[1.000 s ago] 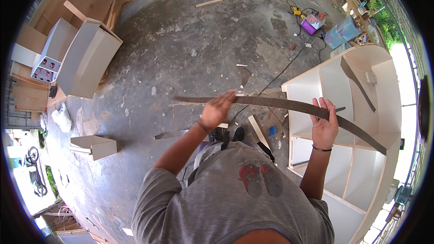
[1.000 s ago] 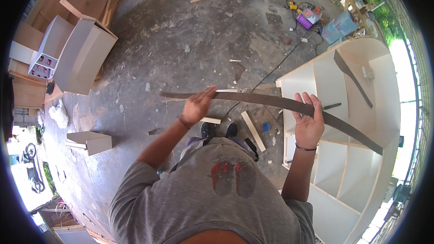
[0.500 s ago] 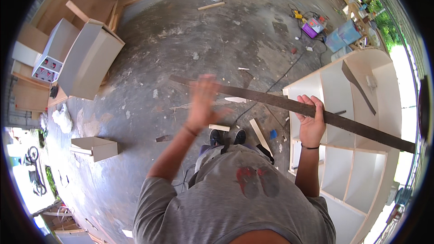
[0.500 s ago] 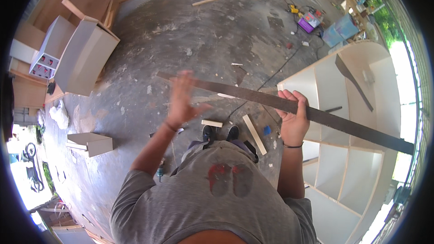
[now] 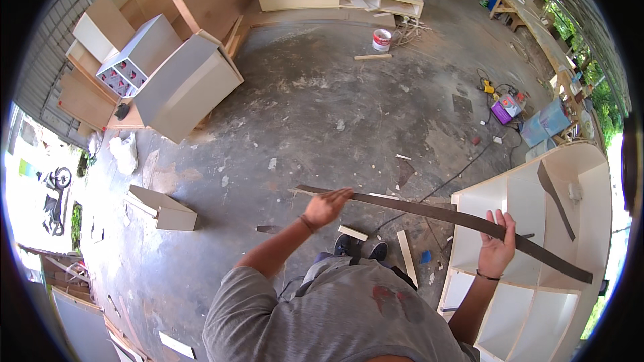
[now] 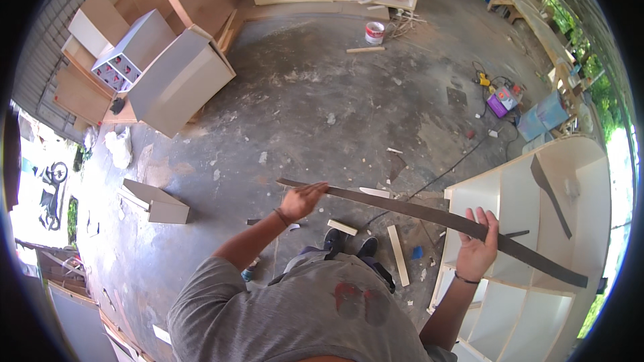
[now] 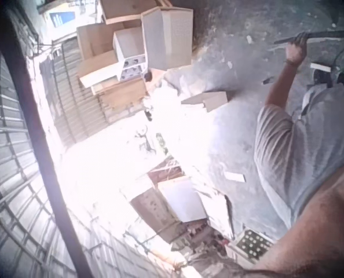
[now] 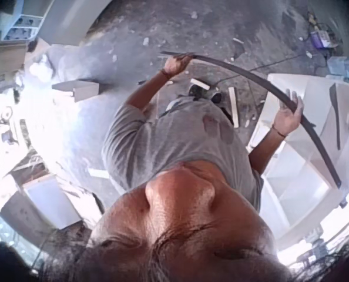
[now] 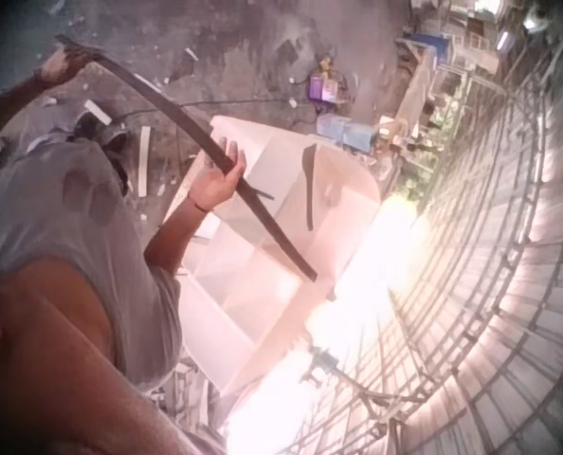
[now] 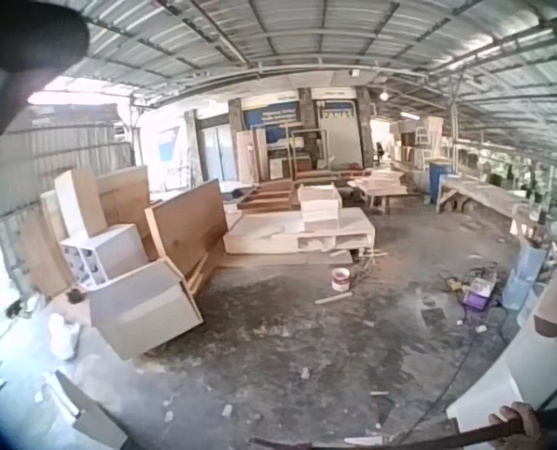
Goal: The person applies adhesive from a bottle onto a board and spreads it using a spreader, then handles a decorative strip.
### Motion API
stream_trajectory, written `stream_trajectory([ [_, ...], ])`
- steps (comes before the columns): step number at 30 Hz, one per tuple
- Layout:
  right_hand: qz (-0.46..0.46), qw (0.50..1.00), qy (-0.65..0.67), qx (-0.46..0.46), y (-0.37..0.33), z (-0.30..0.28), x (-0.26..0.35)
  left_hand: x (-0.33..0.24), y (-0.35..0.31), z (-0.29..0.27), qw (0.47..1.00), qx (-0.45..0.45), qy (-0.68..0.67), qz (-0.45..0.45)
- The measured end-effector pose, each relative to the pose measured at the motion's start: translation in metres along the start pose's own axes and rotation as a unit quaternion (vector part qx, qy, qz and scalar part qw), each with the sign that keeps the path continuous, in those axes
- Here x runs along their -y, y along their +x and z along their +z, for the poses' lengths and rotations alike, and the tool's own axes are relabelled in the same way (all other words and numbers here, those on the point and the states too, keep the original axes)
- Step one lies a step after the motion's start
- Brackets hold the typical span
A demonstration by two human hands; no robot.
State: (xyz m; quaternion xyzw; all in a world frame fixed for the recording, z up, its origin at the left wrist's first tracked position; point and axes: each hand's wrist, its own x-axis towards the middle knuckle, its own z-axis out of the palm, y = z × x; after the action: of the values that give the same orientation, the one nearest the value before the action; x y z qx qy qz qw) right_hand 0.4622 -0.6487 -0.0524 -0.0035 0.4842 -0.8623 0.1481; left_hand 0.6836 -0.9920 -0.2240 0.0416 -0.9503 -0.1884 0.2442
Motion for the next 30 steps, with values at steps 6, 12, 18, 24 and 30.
stream_trajectory([
  [6, -0.127, 0.988, -0.007, -0.088, 0.001, -0.045, 0.049, 0.143, -0.172, -0.029, 0.857, 0.152, 0.18, -0.458],
  [12, -0.099, 0.99, -0.096, 0.026, 0.01, 0.014, 0.008, 0.102, -0.077, -0.079, 0.911, -0.176, 0.096, -0.359],
  [18, 0.021, 0.993, -0.063, 0.101, 0.0, 0.062, -0.02, -0.1, 0.099, -0.058, 0.996, -0.072, -0.06, 0.002],
  [24, 0.029, 0.996, -0.017, 0.082, -0.008, 0.058, -0.017, -0.104, 0.081, -0.013, 0.985, 0.056, -0.152, -0.058],
  [30, 0.065, 0.995, -0.052, 0.052, 0.02, -0.028, 0.032, -0.063, 0.05, -0.029, 0.995, 0.027, -0.094, -0.027],
])
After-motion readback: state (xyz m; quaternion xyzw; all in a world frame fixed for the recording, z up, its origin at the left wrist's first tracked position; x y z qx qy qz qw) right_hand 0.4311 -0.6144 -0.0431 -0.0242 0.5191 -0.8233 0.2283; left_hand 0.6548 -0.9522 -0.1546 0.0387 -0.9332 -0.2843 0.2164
